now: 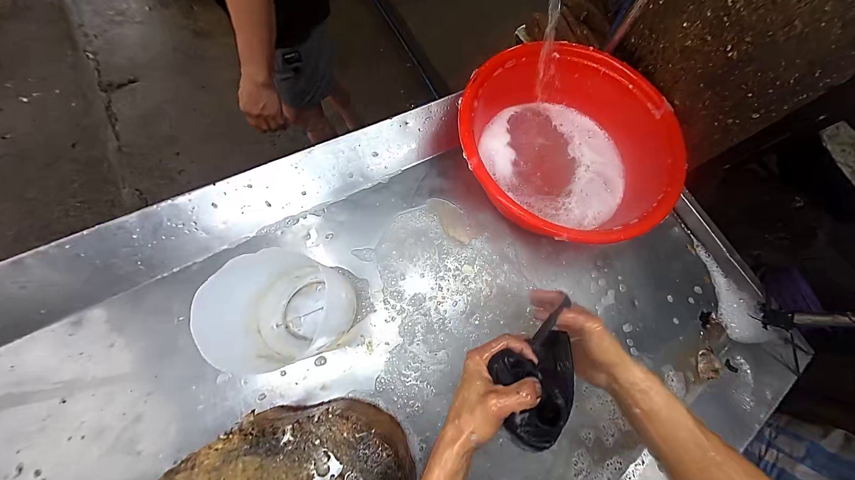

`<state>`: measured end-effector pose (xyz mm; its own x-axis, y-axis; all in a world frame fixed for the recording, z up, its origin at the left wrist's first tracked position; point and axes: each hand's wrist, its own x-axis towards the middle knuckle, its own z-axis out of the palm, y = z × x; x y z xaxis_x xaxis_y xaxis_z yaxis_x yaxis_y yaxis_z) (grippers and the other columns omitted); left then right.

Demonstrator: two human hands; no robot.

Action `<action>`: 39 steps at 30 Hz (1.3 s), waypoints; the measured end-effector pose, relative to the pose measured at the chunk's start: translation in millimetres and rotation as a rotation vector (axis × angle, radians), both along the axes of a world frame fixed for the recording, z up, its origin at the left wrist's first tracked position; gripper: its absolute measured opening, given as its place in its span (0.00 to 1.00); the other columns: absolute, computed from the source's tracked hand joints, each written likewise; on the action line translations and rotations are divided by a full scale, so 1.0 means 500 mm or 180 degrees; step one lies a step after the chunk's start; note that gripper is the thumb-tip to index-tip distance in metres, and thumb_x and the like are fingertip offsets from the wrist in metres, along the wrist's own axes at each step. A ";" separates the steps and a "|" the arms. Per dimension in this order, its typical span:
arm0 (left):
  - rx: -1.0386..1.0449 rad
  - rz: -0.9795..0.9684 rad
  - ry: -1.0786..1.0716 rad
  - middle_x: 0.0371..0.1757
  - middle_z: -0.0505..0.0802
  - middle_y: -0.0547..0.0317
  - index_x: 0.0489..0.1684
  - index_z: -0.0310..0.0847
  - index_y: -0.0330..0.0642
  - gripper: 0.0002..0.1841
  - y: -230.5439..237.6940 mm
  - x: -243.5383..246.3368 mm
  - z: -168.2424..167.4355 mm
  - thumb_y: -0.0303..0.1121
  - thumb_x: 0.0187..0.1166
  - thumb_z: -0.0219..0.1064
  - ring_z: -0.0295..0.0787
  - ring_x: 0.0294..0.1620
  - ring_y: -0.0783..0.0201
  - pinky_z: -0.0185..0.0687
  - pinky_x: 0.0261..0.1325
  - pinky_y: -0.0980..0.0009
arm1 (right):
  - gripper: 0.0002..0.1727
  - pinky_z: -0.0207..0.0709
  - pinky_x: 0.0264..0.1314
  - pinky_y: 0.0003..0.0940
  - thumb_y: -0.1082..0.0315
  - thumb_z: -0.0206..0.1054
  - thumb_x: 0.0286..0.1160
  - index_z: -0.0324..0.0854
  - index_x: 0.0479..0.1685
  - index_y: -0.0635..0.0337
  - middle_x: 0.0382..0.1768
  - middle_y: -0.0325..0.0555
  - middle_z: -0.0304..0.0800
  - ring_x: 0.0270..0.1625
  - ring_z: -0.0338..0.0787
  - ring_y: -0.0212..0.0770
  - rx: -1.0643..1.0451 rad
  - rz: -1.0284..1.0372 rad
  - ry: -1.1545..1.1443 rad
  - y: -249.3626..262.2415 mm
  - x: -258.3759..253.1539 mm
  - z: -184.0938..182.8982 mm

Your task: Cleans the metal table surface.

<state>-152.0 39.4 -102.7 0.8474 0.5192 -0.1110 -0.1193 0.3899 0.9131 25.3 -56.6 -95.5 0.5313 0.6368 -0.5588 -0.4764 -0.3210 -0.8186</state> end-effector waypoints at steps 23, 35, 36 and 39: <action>0.0301 0.0909 -0.0071 0.55 0.95 0.58 0.44 0.91 0.53 0.16 0.087 -0.175 0.013 0.48 0.62 0.78 0.90 0.64 0.62 0.82 0.71 0.65 | 0.29 0.91 0.40 0.50 0.86 0.69 0.53 0.75 0.62 0.67 0.46 0.58 0.87 0.42 0.92 0.49 -0.0584 -0.2620 -0.1577 -0.008 0.361 0.069; 0.0540 0.1338 -0.0267 0.55 0.95 0.65 0.48 0.92 0.56 0.16 0.149 -0.211 0.069 0.48 0.64 0.76 0.90 0.61 0.69 0.83 0.67 0.71 | 0.23 0.92 0.42 0.36 0.84 0.69 0.50 0.79 0.52 0.62 0.39 0.40 0.90 0.38 0.92 0.33 -0.0649 -0.1894 -0.2900 -0.156 0.372 0.213; 0.0530 0.1340 -0.0284 0.55 0.95 0.65 0.48 0.92 0.56 0.16 0.150 -0.213 0.069 0.47 0.65 0.76 0.90 0.60 0.69 0.84 0.66 0.71 | 0.23 0.91 0.43 0.36 0.83 0.70 0.50 0.80 0.52 0.63 0.39 0.40 0.90 0.38 0.92 0.32 -0.0605 -0.1774 -0.3034 -0.165 0.370 0.219; 0.0500 0.1340 -0.0286 0.54 0.95 0.67 0.48 0.92 0.57 0.15 0.144 -0.217 0.068 0.47 0.65 0.76 0.90 0.59 0.71 0.84 0.65 0.73 | 0.17 0.91 0.45 0.34 0.78 0.72 0.53 0.81 0.46 0.64 0.37 0.39 0.90 0.38 0.92 0.31 -0.0615 -0.1428 -0.3477 -0.196 0.363 0.244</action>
<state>-260.5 111.5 -68.8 0.5617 0.8251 0.0609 -0.3192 0.1482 0.9360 206.6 -154.6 26.3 0.9382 0.2285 0.2601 0.3400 -0.4662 -0.8167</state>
